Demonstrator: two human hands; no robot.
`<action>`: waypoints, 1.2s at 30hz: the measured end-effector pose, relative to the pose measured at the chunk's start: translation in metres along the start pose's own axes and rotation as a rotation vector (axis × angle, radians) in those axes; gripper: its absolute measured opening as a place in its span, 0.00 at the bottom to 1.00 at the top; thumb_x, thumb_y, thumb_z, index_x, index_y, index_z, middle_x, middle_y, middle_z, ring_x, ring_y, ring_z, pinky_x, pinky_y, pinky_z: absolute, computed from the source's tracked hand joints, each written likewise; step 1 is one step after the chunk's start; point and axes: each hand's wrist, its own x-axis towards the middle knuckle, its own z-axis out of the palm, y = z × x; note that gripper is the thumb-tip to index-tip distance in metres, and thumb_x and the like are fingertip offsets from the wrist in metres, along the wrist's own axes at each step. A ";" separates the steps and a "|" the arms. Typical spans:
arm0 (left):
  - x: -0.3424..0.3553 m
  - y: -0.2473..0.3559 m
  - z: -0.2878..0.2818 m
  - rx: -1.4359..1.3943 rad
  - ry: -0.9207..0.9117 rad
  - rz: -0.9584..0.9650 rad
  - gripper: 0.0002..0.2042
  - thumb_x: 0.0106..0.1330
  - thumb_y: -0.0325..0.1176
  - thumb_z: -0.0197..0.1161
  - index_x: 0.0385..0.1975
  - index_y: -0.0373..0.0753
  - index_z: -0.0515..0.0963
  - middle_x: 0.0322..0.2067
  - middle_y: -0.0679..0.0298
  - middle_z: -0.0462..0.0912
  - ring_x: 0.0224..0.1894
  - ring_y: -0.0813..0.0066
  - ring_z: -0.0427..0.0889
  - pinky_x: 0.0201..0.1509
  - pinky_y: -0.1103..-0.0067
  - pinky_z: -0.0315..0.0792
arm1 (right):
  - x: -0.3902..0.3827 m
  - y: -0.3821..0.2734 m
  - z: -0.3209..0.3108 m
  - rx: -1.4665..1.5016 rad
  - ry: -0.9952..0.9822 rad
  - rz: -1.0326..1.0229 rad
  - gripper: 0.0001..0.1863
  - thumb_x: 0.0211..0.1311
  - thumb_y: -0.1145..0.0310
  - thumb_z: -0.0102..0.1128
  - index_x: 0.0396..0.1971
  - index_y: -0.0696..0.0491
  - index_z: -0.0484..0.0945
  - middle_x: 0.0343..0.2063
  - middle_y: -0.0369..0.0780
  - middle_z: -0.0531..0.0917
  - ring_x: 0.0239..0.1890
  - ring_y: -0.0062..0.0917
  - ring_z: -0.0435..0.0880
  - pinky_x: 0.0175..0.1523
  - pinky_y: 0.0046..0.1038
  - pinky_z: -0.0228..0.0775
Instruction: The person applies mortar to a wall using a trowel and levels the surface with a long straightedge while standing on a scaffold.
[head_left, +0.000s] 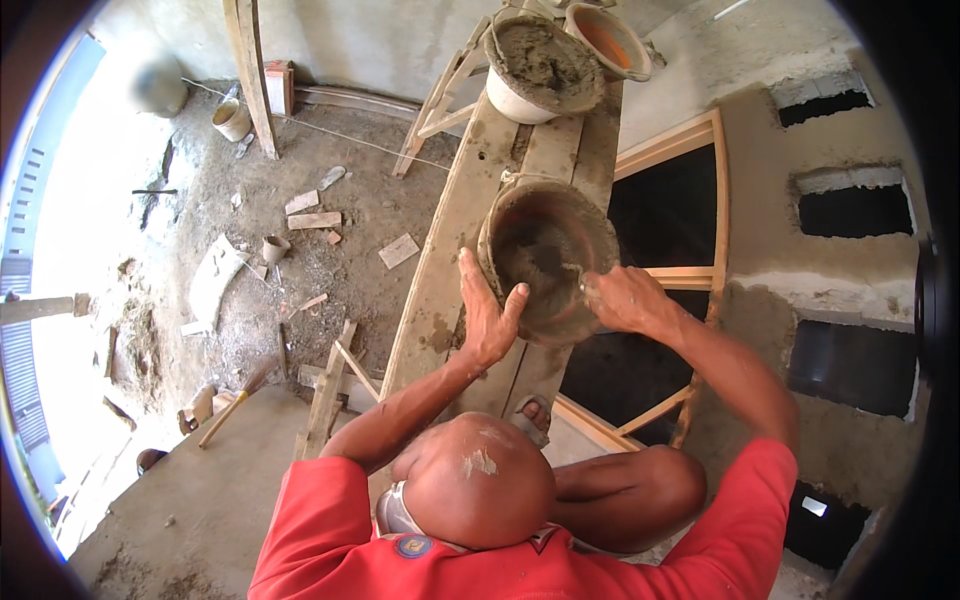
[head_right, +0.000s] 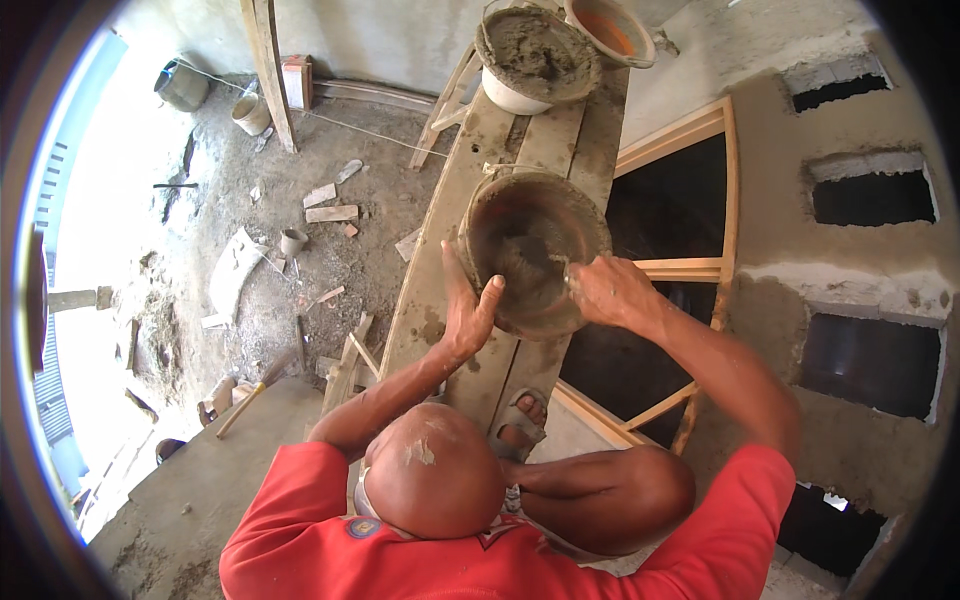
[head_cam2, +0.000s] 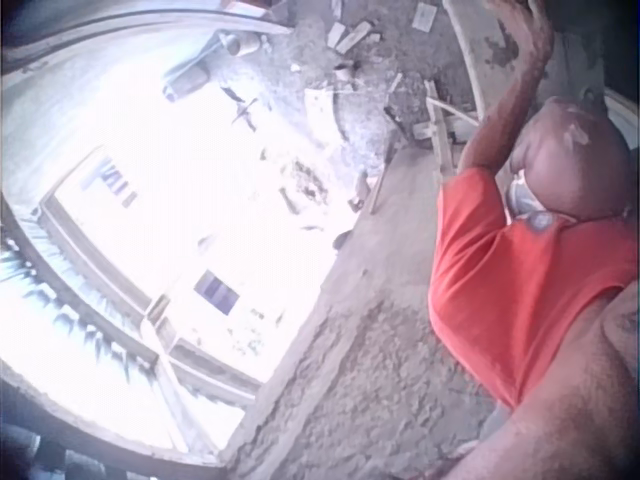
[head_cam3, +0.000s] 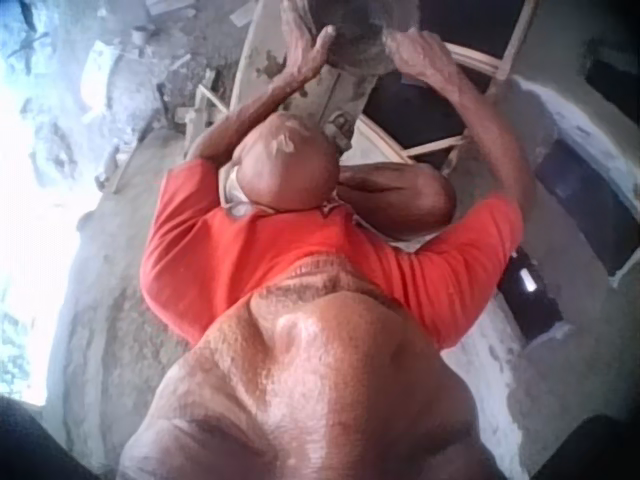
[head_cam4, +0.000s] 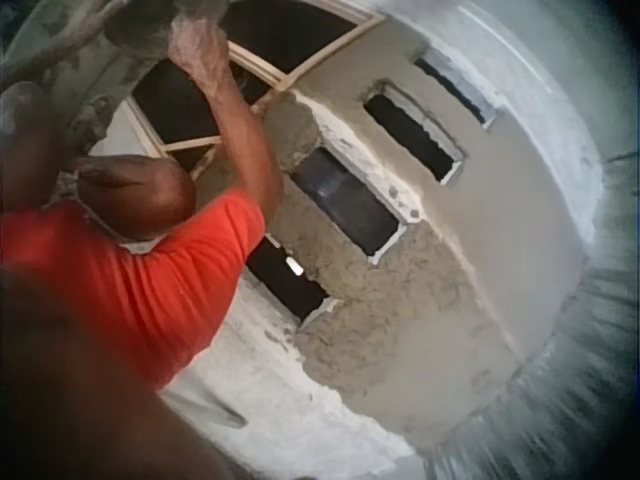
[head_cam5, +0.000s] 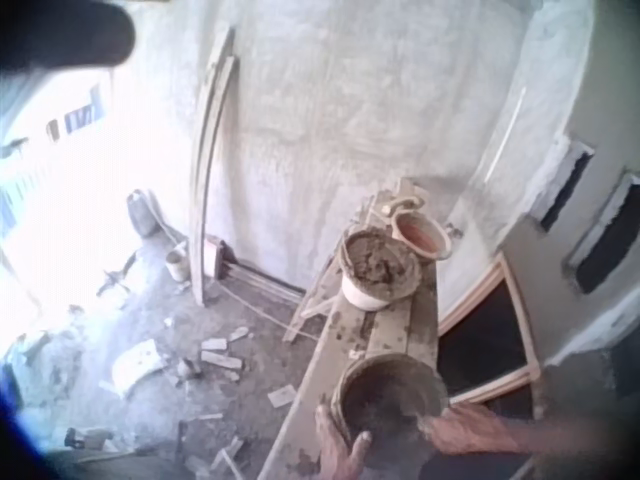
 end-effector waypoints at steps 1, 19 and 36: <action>-0.001 -0.002 -0.002 0.094 0.019 0.042 0.49 0.67 0.54 0.55 0.70 0.25 0.31 0.70 0.34 0.32 0.74 0.41 0.32 0.75 0.58 0.34 | -0.009 -0.004 -0.005 -0.036 0.041 -0.053 0.11 0.54 0.67 0.61 0.32 0.59 0.80 0.22 0.55 0.82 0.31 0.49 0.85 0.38 0.44 0.78; 0.004 -0.014 -0.020 0.049 -0.053 0.046 0.44 0.69 0.52 0.54 0.71 0.28 0.39 0.71 0.35 0.37 0.74 0.42 0.36 0.75 0.60 0.37 | -0.010 0.002 0.008 -0.231 0.166 -0.002 0.10 0.56 0.65 0.59 0.31 0.57 0.80 0.23 0.49 0.83 0.29 0.42 0.86 0.34 0.38 0.78; 0.024 -0.004 -0.012 -0.457 -0.229 -0.061 0.35 0.61 0.25 0.53 0.70 0.34 0.48 0.61 0.54 0.64 0.64 0.64 0.62 0.68 0.71 0.58 | 0.072 0.010 -0.006 -0.483 0.170 -0.301 0.07 0.51 0.72 0.57 0.26 0.56 0.82 0.24 0.46 0.85 0.30 0.38 0.87 0.35 0.35 0.80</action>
